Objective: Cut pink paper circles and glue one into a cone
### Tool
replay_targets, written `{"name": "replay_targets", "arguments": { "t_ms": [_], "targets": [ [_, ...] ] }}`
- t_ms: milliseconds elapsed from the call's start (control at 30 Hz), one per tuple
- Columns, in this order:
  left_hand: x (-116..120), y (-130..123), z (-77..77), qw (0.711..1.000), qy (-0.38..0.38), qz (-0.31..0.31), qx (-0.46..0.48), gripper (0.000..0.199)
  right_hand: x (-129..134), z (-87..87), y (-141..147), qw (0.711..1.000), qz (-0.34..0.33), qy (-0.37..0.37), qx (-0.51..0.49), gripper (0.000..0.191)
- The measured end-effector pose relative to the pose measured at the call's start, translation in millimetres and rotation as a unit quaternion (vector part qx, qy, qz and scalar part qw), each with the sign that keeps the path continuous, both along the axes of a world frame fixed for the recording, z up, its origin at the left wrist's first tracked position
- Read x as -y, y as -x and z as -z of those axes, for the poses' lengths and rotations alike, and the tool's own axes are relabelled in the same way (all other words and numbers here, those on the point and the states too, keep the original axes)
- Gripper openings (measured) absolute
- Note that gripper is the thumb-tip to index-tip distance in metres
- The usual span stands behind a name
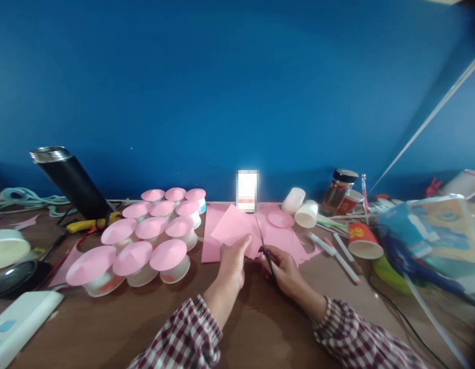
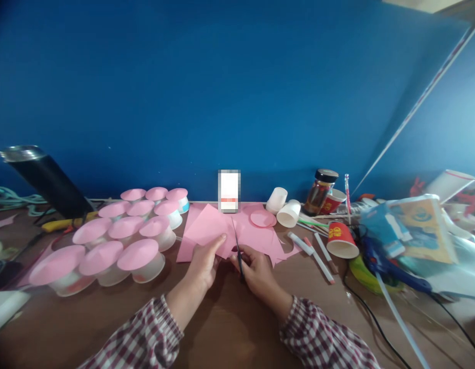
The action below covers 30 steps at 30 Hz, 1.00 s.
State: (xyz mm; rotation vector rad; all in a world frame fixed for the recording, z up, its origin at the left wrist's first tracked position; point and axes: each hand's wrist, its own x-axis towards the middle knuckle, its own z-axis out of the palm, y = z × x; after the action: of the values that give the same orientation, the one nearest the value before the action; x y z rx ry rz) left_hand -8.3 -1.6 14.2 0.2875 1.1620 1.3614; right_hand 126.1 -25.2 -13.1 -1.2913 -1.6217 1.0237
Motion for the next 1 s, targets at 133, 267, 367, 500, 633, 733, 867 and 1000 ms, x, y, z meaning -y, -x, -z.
{"name": "replay_targets", "arguments": {
  "t_ms": [133,267,367,500,633,733,867,1000],
  "targets": [
    [-0.2,0.4,-0.7,1.0,-0.006,-0.002,0.01,0.042,0.0,0.3,-0.3,1.0,-0.006,-0.003,0.004,0.035],
    [0.7,0.2,-4.6,1.0,0.0,0.001,-0.002,0.045,-0.4,3.1,-0.8,1.0,-0.003,-0.003,0.003,0.036],
    [1.5,0.7,-5.0,1.0,0.008,-0.004,-0.024,0.048,-0.5,4.8,-1.2,1.0,0.002,0.003,0.003,0.039],
    [0.8,1.9,0.2,0.999,0.009,0.002,-0.044,0.047,0.1,4.0,-1.2,1.0,0.002,0.012,0.002,0.039],
    [-0.7,2.1,4.0,0.999,0.008,-0.008,-0.035,0.049,0.1,2.8,-1.1,1.0,-0.001,0.006,0.007,0.04],
    [-1.3,1.6,4.0,1.0,0.008,-0.013,-0.028,0.05,-0.2,3.0,-1.0,1.0,0.002,0.006,0.008,0.04],
    [-1.1,0.5,1.7,0.999,0.003,0.001,-0.032,0.048,0.0,1.7,-0.2,1.0,-0.008,0.01,-0.018,0.037],
    [1.2,-0.5,-3.7,1.0,0.001,0.019,-0.024,0.044,1.0,-1.5,0.3,0.999,-0.018,0.009,-0.041,0.033]
  ]
}}
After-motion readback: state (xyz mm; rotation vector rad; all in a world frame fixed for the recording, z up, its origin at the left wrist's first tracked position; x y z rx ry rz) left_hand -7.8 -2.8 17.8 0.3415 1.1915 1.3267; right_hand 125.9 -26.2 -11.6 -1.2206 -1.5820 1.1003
